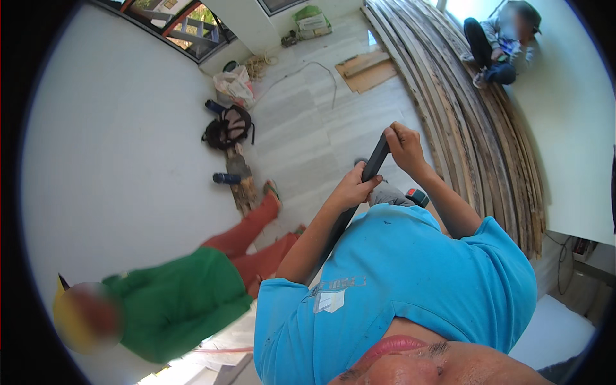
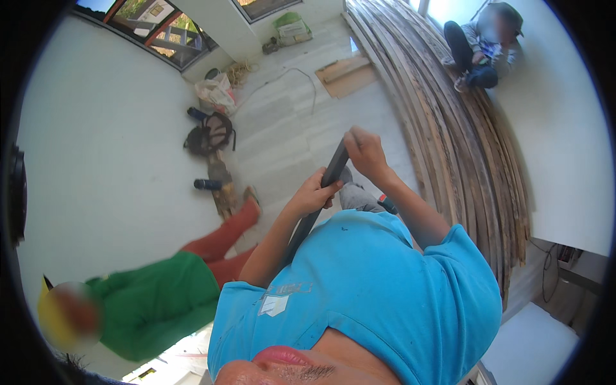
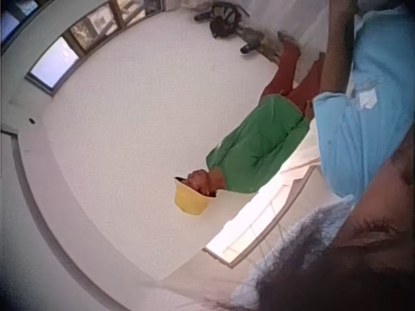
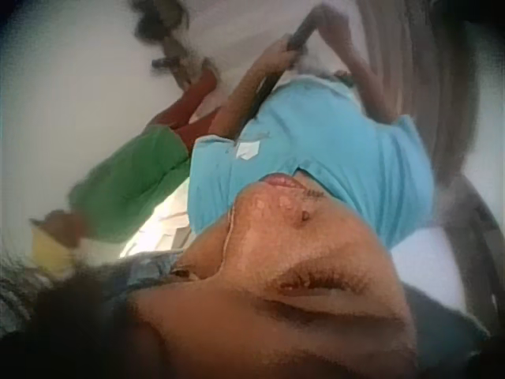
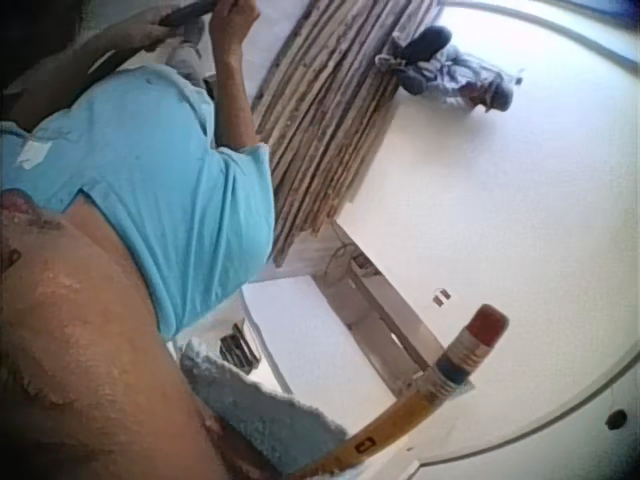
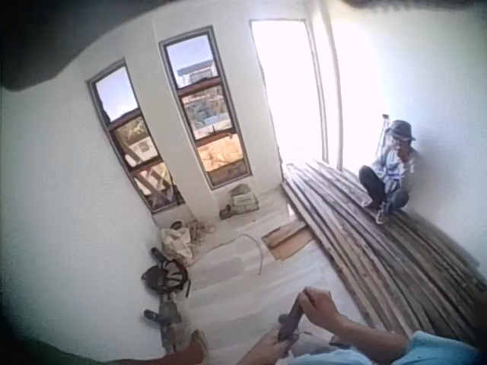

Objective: The recorder is using an angle grinder to smooth and shape an aluminum window frame component during installation.

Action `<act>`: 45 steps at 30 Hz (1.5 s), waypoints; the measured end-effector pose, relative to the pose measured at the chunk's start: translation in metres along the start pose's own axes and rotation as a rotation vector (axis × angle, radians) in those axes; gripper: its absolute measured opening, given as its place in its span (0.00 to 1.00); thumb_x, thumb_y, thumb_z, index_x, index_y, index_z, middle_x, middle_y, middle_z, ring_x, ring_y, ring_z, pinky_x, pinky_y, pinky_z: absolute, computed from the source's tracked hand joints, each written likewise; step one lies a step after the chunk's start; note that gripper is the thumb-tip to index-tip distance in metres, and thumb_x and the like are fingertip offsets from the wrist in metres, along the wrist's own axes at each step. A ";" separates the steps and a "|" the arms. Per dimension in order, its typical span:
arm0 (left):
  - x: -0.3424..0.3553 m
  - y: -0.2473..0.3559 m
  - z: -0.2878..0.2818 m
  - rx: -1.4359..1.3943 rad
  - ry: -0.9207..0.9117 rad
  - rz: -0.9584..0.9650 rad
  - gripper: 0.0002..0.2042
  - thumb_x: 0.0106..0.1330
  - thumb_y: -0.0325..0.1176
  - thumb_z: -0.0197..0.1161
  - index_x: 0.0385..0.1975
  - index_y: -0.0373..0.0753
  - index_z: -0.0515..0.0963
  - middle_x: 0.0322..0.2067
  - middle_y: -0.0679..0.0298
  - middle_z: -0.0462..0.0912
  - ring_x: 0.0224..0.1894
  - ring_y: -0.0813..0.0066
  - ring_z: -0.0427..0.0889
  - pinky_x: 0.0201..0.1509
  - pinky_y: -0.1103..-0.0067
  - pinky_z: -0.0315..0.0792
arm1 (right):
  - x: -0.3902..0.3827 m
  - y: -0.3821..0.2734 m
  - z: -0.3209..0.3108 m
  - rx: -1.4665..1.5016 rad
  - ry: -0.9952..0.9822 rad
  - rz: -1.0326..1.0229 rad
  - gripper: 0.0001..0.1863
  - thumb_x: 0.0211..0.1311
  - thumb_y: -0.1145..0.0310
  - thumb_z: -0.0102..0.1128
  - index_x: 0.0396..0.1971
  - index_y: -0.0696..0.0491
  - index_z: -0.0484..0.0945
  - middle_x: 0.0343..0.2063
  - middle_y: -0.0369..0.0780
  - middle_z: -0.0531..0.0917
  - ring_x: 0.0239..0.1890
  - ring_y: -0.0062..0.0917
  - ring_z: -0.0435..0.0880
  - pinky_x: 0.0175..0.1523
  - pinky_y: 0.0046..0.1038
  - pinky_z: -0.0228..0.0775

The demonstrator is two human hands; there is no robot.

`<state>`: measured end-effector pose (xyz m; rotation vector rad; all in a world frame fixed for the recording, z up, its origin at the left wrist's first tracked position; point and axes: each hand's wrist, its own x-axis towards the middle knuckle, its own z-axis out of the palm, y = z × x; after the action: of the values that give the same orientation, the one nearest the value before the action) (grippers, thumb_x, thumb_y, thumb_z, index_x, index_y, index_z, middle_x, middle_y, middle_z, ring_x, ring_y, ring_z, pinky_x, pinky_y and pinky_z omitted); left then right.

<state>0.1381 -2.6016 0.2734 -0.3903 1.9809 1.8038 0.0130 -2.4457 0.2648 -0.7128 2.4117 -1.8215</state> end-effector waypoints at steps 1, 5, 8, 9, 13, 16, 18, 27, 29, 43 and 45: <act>0.027 0.005 -0.030 0.005 -0.015 -0.026 0.17 0.69 0.44 0.64 0.43 0.39 0.69 0.24 0.69 0.71 0.21 0.82 0.75 0.24 0.81 0.71 | 0.034 0.016 0.020 0.071 0.001 0.156 0.15 0.68 0.67 0.55 0.22 0.60 0.73 0.17 0.44 0.75 0.20 0.27 0.78 0.27 0.31 0.69; 0.117 0.017 -0.156 0.154 0.189 0.078 0.16 0.69 0.43 0.64 0.40 0.38 0.69 0.22 0.68 0.72 0.19 0.80 0.75 0.24 0.80 0.72 | 0.175 0.055 0.113 0.455 -0.054 0.127 0.11 0.69 0.65 0.56 0.35 0.59 0.77 0.19 0.37 0.80 0.26 0.19 0.81 0.34 0.24 0.76; 0.153 0.037 -0.258 0.064 0.414 0.093 0.17 0.68 0.42 0.64 0.38 0.35 0.67 0.20 0.61 0.76 0.19 0.71 0.79 0.25 0.73 0.72 | 0.273 0.052 0.183 0.490 -0.342 0.177 0.08 0.67 0.71 0.61 0.42 0.56 0.76 0.31 0.40 0.83 0.33 0.19 0.84 0.37 0.24 0.77; 0.163 0.045 -0.294 0.060 0.417 0.087 0.17 0.68 0.42 0.64 0.38 0.35 0.67 0.20 0.61 0.76 0.19 0.71 0.79 0.25 0.73 0.72 | 0.305 0.040 0.210 0.455 -0.375 0.193 0.08 0.65 0.73 0.62 0.42 0.56 0.76 0.35 0.41 0.82 0.35 0.20 0.85 0.38 0.24 0.78; 0.191 0.075 -0.432 0.175 0.648 0.046 0.17 0.69 0.42 0.64 0.41 0.35 0.69 0.19 0.64 0.75 0.19 0.75 0.79 0.24 0.76 0.72 | 0.448 0.003 0.313 0.522 -0.471 -0.054 0.09 0.63 0.74 0.63 0.42 0.56 0.77 0.40 0.39 0.79 0.37 0.22 0.85 0.40 0.24 0.78; 0.216 0.078 -0.531 -0.108 0.499 0.104 0.15 0.69 0.42 0.65 0.41 0.37 0.70 0.19 0.69 0.73 0.19 0.80 0.75 0.24 0.79 0.71 | 0.540 0.002 0.385 0.482 -0.738 -0.261 0.06 0.63 0.75 0.62 0.39 0.56 0.79 0.41 0.39 0.76 0.38 0.21 0.82 0.40 0.23 0.78; 0.233 0.078 -0.601 -0.273 0.324 0.081 0.15 0.69 0.41 0.65 0.41 0.38 0.71 0.19 0.71 0.72 0.19 0.83 0.73 0.25 0.81 0.70 | 0.596 0.001 0.434 0.511 -0.803 -0.221 0.05 0.64 0.74 0.61 0.39 0.57 0.79 0.41 0.38 0.76 0.38 0.20 0.82 0.39 0.22 0.78; 0.357 0.167 -0.898 -0.163 0.137 0.004 0.15 0.69 0.41 0.64 0.43 0.37 0.71 0.19 0.70 0.73 0.19 0.82 0.74 0.24 0.82 0.70 | 0.806 0.001 0.614 0.798 -0.516 0.368 0.04 0.69 0.70 0.56 0.38 0.54 0.78 0.29 0.37 0.81 0.29 0.20 0.80 0.34 0.23 0.78; 0.386 0.183 -0.947 -0.160 0.109 -0.012 0.15 0.70 0.41 0.64 0.45 0.36 0.71 0.20 0.70 0.74 0.19 0.82 0.75 0.24 0.81 0.70 | 0.852 0.001 0.631 0.812 -0.424 0.512 0.08 0.70 0.66 0.55 0.37 0.55 0.78 0.29 0.37 0.80 0.30 0.21 0.81 0.35 0.27 0.79; 0.462 0.388 -1.328 -0.366 1.088 0.833 0.15 0.74 0.46 0.58 0.37 0.38 0.70 0.27 0.65 0.74 0.27 0.75 0.75 0.35 0.75 0.73 | 1.112 0.001 0.893 0.389 -0.980 -0.314 0.26 0.63 0.62 0.65 0.55 0.56 0.67 0.39 0.46 0.80 0.45 0.37 0.83 0.48 0.37 0.74; 0.458 0.417 -1.364 -0.405 1.159 0.932 0.17 0.74 0.49 0.56 0.38 0.38 0.70 0.30 0.64 0.74 0.31 0.74 0.75 0.40 0.74 0.72 | 1.152 -0.017 0.912 0.342 -1.028 -0.336 0.26 0.62 0.61 0.65 0.54 0.57 0.67 0.37 0.48 0.80 0.43 0.38 0.83 0.46 0.38 0.73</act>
<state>-0.6300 -3.8686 0.4933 -0.8928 2.8022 3.0460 -0.7402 -3.7073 0.2739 -1.5630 1.3406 -1.3335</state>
